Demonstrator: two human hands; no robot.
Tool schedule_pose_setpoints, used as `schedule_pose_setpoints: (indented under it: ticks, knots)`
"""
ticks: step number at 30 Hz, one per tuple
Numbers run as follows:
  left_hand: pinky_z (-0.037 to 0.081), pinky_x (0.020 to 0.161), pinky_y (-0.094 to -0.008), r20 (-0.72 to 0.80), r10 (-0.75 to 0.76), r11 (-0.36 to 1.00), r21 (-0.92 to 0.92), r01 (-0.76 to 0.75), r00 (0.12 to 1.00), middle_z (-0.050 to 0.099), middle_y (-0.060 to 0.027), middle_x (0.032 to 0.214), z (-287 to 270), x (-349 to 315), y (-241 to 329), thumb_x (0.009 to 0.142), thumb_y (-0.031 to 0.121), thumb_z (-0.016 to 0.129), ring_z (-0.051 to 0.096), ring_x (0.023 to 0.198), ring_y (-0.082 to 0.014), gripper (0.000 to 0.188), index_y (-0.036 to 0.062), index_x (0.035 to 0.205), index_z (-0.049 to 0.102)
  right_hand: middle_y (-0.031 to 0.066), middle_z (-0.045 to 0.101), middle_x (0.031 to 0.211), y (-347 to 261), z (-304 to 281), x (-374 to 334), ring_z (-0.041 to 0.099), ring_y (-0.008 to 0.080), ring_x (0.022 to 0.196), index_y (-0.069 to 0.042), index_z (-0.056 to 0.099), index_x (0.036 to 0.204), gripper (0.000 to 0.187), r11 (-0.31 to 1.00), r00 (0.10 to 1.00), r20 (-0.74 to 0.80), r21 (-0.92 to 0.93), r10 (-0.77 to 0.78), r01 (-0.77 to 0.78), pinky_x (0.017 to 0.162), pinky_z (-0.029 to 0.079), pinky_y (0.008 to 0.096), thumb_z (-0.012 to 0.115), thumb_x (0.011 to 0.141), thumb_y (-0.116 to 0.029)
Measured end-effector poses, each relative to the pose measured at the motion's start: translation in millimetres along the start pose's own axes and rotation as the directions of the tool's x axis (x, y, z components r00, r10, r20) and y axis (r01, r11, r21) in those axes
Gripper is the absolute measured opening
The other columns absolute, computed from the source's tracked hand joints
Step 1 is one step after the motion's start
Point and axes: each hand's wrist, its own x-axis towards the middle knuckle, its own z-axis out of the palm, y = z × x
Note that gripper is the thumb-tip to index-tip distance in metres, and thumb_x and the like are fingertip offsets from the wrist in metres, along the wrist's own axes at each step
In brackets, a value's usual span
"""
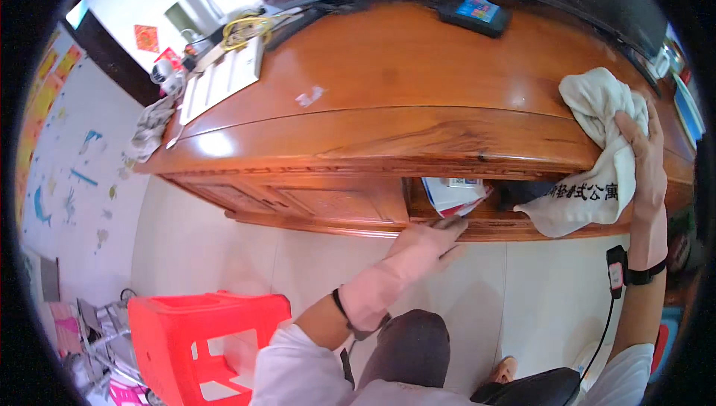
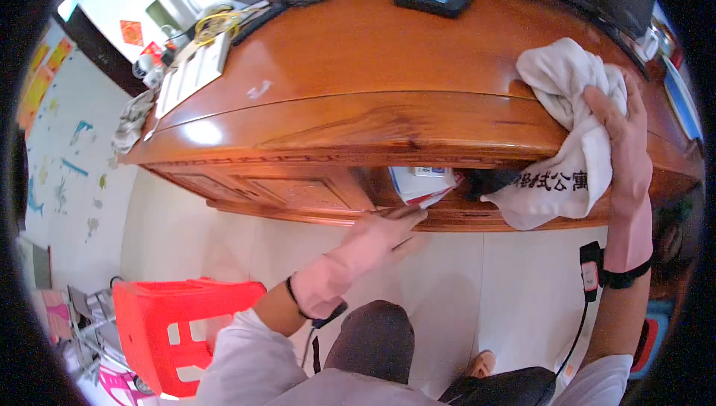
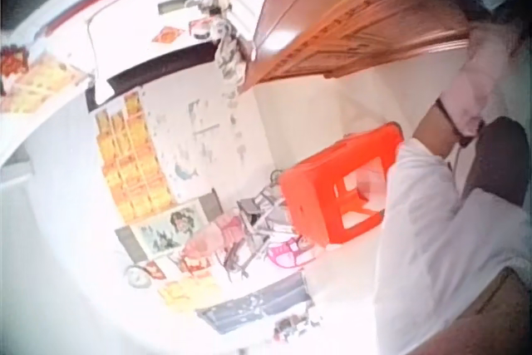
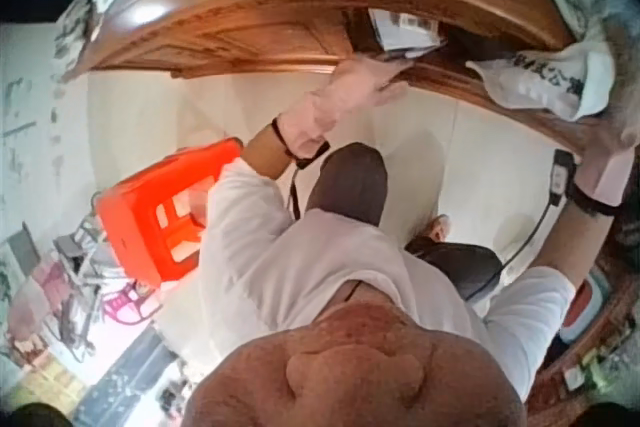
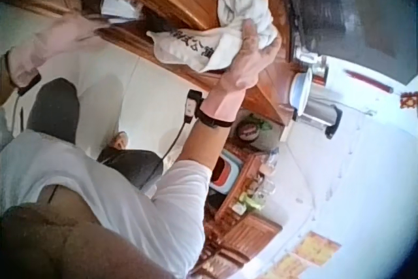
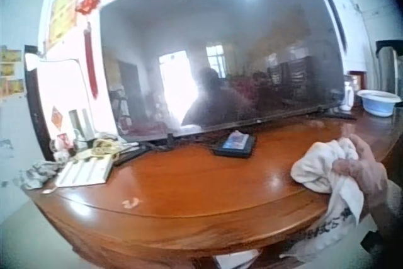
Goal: The person cleans a wooden cabinet with a cloth by wiping down the front doors, removing items from the shelf to wipe the interior compartment, and wiping the top surface.
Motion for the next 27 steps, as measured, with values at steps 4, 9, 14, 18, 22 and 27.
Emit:
schedule_pose_setpoints:
  ticks: [4,9,14,18,22,27]
  knots:
    - [0.05,0.089,-0.0427,-0.09,0.329,0.921,0.252,-0.298,0.94,0.06,-0.0173,0.119,-55.4,-53.1,20.2,0.089,0.024,0.062,0.061,0.104,-0.034,0.043,0.0029,0.125,0.055,0.0124,0.058,0.119,8.9,-12.9,3.2,0.054,0.0181,0.111,0.001,0.047,0.129,0.049,0.996,0.997,0.035,0.065,-0.064,0.062,0.099,0.04,0.0292,0.064,0.086,-0.017]
    - [0.05,0.087,-0.0419,0.25,-0.039,0.94,0.339,-0.05,0.967,0.064,-0.0178,0.11,-150.8,-122.2,63.1,0.091,0.031,0.059,0.062,0.101,-0.034,0.04,0.004,0.12,0.056,0.0052,0.061,0.101,2.7,-13.0,7.5,0.057,0.0135,0.09,-0.005,0.057,0.115,0.037,0.991,0.989,0.05,0.029,-0.136,0.134,0.08,0.046,0.0265,0.068,0.082,-0.017]
    - [0.051,0.084,-0.0425,-0.121,-0.086,0.915,0.383,0.126,0.989,0.064,-0.0199,0.109,-227.8,-122.7,90.2,0.086,0.032,0.067,0.062,0.1,-0.0356,0.053,0.0055,0.129,0.052,0.0077,0.065,0.101,-59.0,-1.0,21.3,0.062,0.0156,0.087,-0.005,0.057,0.118,0.046,0.958,0.959,0.035,0.08,-0.28,0.277,0.076,0.052,0.0277,0.073,0.08,-0.024]
    - [0.042,0.099,-0.0456,-0.623,0.158,0.971,0.24,-0.005,0.766,0.051,-0.0253,0.128,-200.7,-41.1,90.6,0.079,0.037,0.073,0.049,0.122,-0.0392,0.076,0.0099,0.141,0.038,0.0149,0.061,0.116,-87.7,79.2,10.5,0.06,0.0205,0.105,-0.001,0.052,0.127,0.061,0.925,0.901,0.23,-0.015,-0.367,0.38,0.088,0.05,0.0311,0.072,0.083,-0.037]
    - [0.03,0.11,-0.0445,-0.702,0.241,0.962,0.266,-0.067,0.67,0.035,-0.0236,0.145,-157.3,20.9,111.3,0.076,0.043,0.073,0.035,0.134,-0.0415,0.075,0.0141,0.14,0.045,0.0205,0.051,0.131,-54.6,116.4,-7.8,0.052,0.0246,0.12,0.0,0.048,0.132,0.061,0.918,0.761,0.537,0.071,-0.365,0.39,0.099,0.044,0.0358,0.067,0.088,-0.038]
    - [0.034,0.109,-0.0426,-0.389,0.334,0.931,0.277,-0.237,0.859,0.048,-0.0155,0.139,-179.2,40.7,40.8,0.085,0.029,0.068,0.042,0.131,-0.0363,0.032,0.016,0.113,0.069,0.0191,0.05,0.132,-31.7,85.4,-11.9,0.052,0.0267,0.118,0.001,0.048,0.132,0.054,0.945,0.824,0.497,-0.026,-0.27,0.326,0.099,0.045,0.0365,0.068,0.089,-0.027]
